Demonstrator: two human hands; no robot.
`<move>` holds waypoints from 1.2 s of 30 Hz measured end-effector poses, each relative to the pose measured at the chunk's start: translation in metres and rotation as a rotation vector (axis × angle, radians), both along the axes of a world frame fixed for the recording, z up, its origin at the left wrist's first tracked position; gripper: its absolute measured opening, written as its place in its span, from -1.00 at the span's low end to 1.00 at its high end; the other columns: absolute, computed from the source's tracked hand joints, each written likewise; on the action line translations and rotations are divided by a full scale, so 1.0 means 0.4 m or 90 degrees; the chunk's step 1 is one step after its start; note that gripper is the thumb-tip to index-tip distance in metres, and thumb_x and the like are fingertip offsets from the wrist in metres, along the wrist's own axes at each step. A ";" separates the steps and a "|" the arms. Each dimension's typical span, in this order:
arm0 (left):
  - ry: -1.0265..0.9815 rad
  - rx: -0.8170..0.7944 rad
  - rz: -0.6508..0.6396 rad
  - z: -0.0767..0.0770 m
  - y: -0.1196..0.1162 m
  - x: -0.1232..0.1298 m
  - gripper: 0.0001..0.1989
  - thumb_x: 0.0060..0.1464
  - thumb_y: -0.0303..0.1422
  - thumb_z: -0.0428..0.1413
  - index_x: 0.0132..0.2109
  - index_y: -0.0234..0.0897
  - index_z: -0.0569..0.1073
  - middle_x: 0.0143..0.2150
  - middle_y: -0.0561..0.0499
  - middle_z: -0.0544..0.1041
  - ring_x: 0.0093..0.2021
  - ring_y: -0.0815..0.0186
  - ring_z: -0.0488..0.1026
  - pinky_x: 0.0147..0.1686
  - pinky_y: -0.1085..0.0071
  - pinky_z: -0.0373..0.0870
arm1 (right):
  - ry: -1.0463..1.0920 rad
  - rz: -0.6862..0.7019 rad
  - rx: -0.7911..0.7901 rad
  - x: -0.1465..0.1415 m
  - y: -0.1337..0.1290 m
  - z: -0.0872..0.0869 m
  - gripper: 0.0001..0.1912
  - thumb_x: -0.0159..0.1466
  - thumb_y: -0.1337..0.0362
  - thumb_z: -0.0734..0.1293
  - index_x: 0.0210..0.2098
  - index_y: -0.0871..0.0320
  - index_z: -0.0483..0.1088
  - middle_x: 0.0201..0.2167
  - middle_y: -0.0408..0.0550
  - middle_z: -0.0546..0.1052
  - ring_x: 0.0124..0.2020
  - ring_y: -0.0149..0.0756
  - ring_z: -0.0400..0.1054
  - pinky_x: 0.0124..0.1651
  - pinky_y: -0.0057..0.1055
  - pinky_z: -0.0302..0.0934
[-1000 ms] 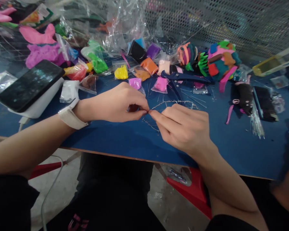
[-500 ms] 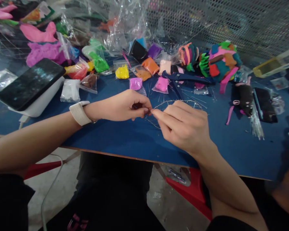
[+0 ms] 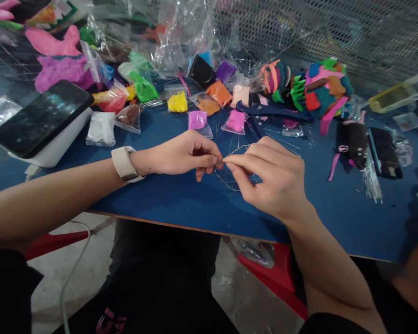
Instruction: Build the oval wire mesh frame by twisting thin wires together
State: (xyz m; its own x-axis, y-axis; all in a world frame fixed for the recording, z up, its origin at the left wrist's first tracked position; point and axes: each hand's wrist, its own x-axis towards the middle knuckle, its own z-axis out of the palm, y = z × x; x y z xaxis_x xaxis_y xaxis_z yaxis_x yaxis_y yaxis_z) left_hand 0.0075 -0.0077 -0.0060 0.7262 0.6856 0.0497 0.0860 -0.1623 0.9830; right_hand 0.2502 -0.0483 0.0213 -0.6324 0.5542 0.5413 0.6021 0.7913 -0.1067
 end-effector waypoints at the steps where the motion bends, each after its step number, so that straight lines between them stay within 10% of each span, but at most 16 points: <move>1: -0.015 -0.028 0.005 -0.001 -0.003 0.002 -0.81 0.36 -0.30 0.30 -0.22 -0.31 0.64 -0.38 -0.01 0.67 -0.48 0.39 0.62 -0.47 0.53 0.58 | 0.011 0.003 0.004 0.002 0.001 0.000 -0.81 0.48 0.41 0.40 -0.19 0.09 0.68 -0.44 -0.11 0.57 -0.33 -0.25 0.37 -0.25 -0.30 0.31; 12: -0.207 -0.372 0.018 -0.002 -0.027 0.021 -0.65 0.10 -0.17 0.56 -0.28 -0.38 0.69 -0.54 0.08 0.51 -0.61 0.54 0.30 -0.59 0.57 0.45 | 0.128 0.099 0.102 0.017 0.024 -0.015 -0.78 0.45 0.43 0.45 -0.03 -0.01 0.67 -0.42 -0.18 0.60 -0.37 -0.27 0.46 -0.29 -0.29 0.40; 29: -0.249 -0.308 -0.009 0.018 -0.059 0.030 -0.80 0.08 -0.31 0.48 -0.37 -0.33 0.68 -0.47 0.03 0.57 -0.55 0.53 0.27 -0.58 0.57 0.21 | 0.196 0.161 0.194 0.029 0.029 -0.043 -0.59 0.44 0.42 0.49 0.11 -0.27 0.70 -0.49 -0.27 0.61 -0.37 -0.27 0.59 -0.28 -0.31 0.64; 36: -0.236 -0.242 -0.043 0.020 -0.067 0.026 -0.82 0.15 -0.30 0.42 -0.35 -0.30 0.68 -0.45 0.02 0.58 -0.49 0.47 0.32 -0.50 0.52 0.25 | 0.153 0.109 0.108 0.048 0.020 -0.057 -0.77 0.53 0.21 0.46 -0.17 -0.27 0.77 -0.62 -0.24 0.50 -0.52 -0.27 0.48 -0.26 -0.25 0.70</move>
